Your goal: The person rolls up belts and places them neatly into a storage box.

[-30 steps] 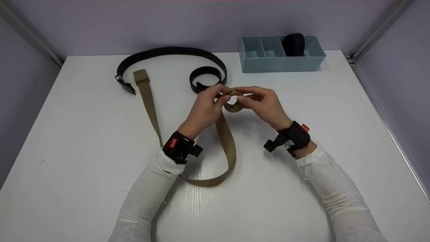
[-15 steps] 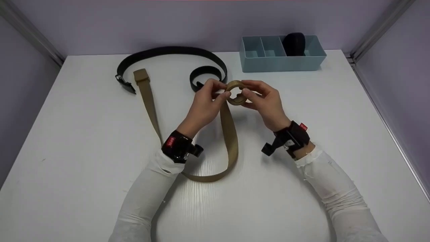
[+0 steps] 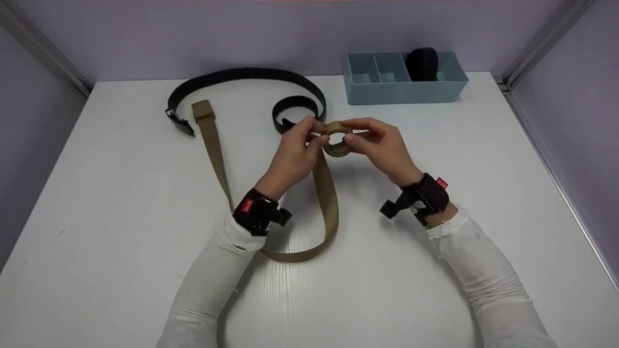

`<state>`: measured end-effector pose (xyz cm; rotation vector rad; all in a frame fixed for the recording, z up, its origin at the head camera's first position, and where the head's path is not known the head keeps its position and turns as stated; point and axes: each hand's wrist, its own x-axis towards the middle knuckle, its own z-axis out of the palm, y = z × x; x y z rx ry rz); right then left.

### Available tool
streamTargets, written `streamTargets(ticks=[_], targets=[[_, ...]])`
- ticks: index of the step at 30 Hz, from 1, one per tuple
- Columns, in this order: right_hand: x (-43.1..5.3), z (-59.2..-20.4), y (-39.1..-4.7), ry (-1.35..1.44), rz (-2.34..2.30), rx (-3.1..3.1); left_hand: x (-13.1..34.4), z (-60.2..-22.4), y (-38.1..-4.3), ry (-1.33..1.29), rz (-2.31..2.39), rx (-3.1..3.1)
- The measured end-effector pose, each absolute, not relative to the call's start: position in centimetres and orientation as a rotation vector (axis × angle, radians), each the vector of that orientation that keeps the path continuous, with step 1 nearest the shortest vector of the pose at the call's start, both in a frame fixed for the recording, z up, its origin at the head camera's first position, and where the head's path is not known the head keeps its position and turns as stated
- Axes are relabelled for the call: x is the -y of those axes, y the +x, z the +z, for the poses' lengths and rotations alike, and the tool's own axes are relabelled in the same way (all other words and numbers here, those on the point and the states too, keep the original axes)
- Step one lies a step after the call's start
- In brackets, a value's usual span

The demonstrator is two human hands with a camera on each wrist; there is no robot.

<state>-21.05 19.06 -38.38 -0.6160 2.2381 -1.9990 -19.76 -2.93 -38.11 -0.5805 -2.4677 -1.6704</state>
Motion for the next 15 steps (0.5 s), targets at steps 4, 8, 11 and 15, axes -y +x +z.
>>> streamTargets(ticks=[4, 8, 11, 15], targets=[[-19.39, -38.3, -21.06, -0.693, -1.816, -2.383, 2.89, -38.15, -19.67, -0.607, -1.549, 2.546], [-19.27, -38.36, -21.08, -0.697, -1.861, -2.327, 2.93, -38.1, -19.64, -0.584, -1.586, 2.563], [-19.06, -38.47, -21.06, -0.675, -1.98, -2.24, 3.02, -38.03, -19.65, -0.556, -1.692, 2.527], [-18.76, -38.64, -20.98, -0.572, -2.141, -2.141, 3.14, -37.94, -19.71, -0.495, -1.836, 2.456]])
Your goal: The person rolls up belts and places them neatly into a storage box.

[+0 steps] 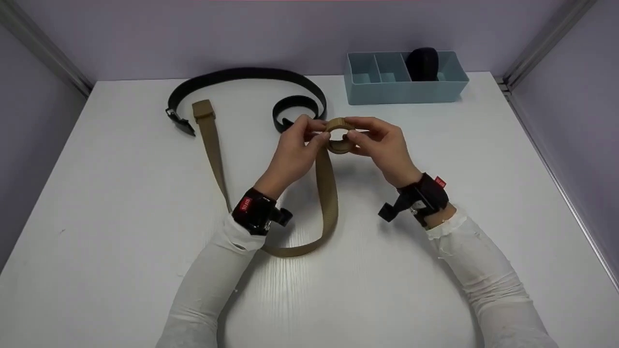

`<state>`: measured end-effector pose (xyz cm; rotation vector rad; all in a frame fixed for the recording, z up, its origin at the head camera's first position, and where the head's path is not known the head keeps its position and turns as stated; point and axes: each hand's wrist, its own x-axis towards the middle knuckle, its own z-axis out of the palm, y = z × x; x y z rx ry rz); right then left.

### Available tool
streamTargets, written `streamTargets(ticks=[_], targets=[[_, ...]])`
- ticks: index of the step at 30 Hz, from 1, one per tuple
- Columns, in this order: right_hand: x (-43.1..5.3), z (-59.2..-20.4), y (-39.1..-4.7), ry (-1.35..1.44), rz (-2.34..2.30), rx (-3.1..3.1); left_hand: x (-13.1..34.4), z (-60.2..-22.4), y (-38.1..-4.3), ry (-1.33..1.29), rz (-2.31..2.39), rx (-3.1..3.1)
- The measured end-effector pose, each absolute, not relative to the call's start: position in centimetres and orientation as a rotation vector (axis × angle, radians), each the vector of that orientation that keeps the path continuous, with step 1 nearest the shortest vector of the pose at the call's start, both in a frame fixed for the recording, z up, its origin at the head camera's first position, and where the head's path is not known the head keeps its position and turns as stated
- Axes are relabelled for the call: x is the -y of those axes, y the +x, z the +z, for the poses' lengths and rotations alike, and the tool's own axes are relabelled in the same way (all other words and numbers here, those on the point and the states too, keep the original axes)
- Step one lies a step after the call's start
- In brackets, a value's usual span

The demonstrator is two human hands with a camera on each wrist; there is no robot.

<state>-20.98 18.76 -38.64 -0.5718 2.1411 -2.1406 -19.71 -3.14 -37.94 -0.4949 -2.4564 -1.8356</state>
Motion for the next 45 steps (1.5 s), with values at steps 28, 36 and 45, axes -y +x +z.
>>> streamTargets(ticks=[28, 36, 45], targets=[[-18.92, -38.74, -21.14, -0.641, -2.016, -2.218, 2.83, -37.94, -19.61, -0.539, -1.613, 2.543], [-18.72, -38.74, -20.96, -0.462, -2.248, -2.056, 3.0, -37.99, -19.92, -0.484, -1.874, 2.399], [-18.74, -38.56, -21.07, -0.438, -2.259, -2.005, 3.08, -38.16, -20.01, -0.529, -1.846, 2.388]])
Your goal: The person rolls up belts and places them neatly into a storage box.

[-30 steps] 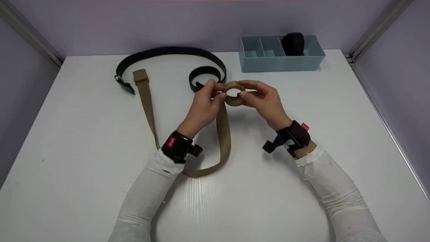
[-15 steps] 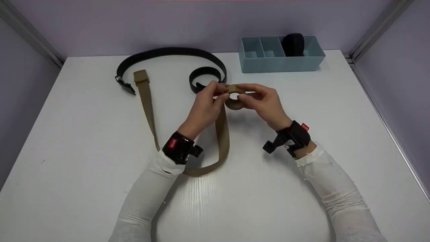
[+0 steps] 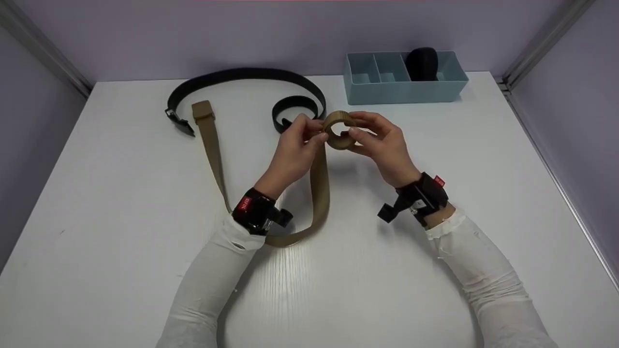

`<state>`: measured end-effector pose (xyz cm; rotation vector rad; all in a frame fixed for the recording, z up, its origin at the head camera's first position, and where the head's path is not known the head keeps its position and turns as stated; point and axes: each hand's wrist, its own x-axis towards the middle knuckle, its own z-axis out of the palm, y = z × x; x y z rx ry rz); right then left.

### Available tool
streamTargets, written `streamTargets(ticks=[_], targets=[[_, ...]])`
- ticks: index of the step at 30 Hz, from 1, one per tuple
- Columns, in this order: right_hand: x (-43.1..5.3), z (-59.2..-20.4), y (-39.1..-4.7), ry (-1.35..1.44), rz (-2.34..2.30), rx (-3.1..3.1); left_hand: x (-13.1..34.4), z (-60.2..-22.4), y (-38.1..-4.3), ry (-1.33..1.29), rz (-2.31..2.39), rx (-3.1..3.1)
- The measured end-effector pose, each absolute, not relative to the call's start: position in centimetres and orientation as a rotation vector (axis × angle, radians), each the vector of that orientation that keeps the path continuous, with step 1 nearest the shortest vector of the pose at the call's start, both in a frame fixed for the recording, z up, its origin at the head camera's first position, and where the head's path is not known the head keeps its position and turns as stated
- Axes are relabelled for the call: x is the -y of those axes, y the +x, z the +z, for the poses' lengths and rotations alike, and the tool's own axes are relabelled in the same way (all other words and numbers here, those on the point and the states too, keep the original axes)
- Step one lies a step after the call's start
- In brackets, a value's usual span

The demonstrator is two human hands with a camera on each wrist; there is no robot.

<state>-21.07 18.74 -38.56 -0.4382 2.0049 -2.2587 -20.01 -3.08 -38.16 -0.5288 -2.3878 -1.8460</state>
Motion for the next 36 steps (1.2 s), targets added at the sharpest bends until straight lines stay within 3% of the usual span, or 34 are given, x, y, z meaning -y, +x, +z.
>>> streamTargets(ticks=[13, 28, 36], targets=[[-19.21, -38.69, -21.41, -0.784, -1.838, -2.522, 2.64, -38.01, -19.78, -0.603, -1.42, 2.638], [-18.39, -38.73, -20.76, -0.381, -2.261, -2.0, 2.91, -37.78, -19.93, -0.456, -1.83, 2.423], [-18.62, -38.45, -20.8, -0.495, -2.156, -2.089, 2.77, -37.99, -19.78, -0.509, -1.665, 2.465]])
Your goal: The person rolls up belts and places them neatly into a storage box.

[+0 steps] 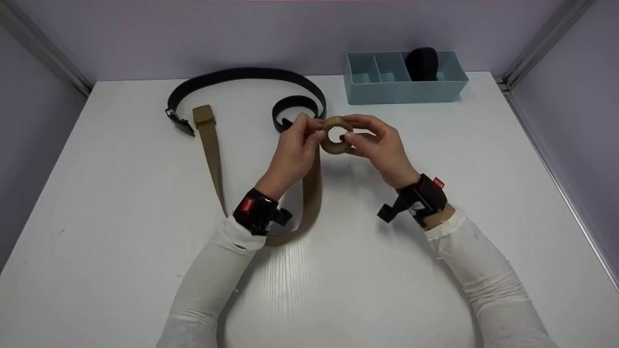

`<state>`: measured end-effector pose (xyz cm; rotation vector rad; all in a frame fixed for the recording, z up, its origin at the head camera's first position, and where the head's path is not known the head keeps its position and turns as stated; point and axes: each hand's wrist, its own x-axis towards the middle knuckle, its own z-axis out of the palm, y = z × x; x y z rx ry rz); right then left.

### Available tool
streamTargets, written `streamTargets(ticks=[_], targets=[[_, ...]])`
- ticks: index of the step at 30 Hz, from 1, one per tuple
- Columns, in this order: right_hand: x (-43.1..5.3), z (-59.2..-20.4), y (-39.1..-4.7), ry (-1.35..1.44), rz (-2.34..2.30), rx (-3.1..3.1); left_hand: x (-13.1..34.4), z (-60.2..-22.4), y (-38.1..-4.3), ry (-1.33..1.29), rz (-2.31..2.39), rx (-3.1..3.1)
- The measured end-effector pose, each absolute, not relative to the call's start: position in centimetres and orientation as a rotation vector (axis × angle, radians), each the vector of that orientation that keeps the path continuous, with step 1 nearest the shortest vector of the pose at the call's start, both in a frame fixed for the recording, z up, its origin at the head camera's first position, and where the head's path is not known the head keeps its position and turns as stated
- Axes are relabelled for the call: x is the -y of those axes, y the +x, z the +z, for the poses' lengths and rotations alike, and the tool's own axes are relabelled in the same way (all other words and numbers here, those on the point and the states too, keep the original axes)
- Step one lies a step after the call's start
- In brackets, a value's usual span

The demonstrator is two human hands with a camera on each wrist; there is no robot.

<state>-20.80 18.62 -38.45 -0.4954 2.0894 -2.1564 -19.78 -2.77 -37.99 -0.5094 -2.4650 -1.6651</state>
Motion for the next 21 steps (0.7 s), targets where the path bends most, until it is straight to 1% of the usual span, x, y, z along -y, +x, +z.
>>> streamTargets(ticks=[6, 10, 13, 21], targets=[[-19.12, -38.54, -21.12, -0.656, -1.902, -2.342, 2.51, -38.08, -19.73, -0.597, -1.427, 2.544], [-19.38, -38.53, -21.24, -0.7, -1.751, -2.458, 2.41, -38.21, -19.73, -0.635, -1.401, 2.548], [-19.4, -38.54, -21.3, -0.711, -1.767, -2.439, 2.39, -38.23, -19.76, -0.625, -1.431, 2.556], [-19.07, -38.67, -21.12, -0.66, -2.019, -2.256, 2.52, -38.06, -19.87, -0.521, -1.64, 2.528]])
